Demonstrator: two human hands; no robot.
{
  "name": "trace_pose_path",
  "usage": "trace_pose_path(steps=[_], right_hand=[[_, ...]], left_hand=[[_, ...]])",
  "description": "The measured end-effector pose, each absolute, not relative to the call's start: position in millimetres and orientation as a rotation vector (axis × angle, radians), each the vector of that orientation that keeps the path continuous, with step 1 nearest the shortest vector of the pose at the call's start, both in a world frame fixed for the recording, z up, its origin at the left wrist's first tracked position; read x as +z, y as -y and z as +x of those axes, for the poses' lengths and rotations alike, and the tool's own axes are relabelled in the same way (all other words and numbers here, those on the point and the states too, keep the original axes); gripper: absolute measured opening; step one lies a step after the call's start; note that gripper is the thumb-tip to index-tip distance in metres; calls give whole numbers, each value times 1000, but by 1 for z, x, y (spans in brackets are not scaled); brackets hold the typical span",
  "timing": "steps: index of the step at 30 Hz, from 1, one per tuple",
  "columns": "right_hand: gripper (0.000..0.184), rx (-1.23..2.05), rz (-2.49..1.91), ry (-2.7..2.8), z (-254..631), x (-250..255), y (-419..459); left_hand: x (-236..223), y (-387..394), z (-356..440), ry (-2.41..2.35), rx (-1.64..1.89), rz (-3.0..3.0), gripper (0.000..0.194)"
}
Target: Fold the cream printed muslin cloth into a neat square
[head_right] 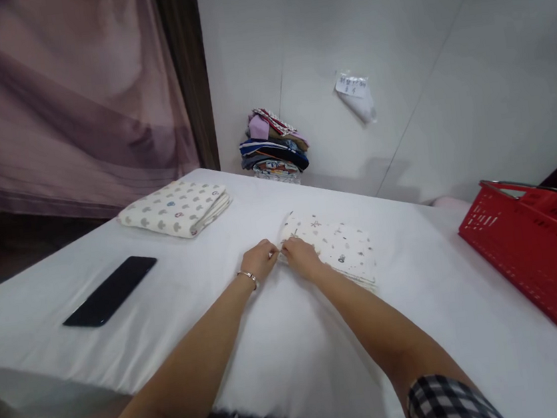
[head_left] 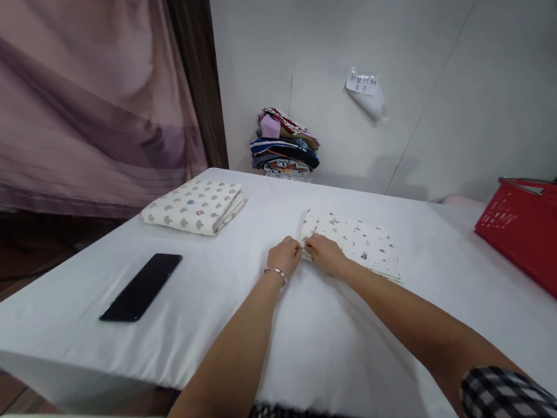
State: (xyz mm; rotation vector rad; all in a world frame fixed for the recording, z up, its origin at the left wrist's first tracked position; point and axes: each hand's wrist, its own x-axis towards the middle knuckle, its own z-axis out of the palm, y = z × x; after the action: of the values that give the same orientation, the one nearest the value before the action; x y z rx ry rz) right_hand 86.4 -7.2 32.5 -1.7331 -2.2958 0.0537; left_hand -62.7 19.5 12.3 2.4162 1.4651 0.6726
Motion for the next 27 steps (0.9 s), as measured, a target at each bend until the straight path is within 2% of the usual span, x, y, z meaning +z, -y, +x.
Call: trace_pose_path(steps=[16,21,27], right_hand=[[15,211,-1628,2224,92,28,10],[13,285,-1619,2167,93,28,7],[15,292,-1631,2135,92,25,7]], left_hand=[[11,-21,-70,-1354,750,2349,10],[5,-24,-72,-1215,844,2081,23],[-1,-28,-73,-1139,859,2010,17]])
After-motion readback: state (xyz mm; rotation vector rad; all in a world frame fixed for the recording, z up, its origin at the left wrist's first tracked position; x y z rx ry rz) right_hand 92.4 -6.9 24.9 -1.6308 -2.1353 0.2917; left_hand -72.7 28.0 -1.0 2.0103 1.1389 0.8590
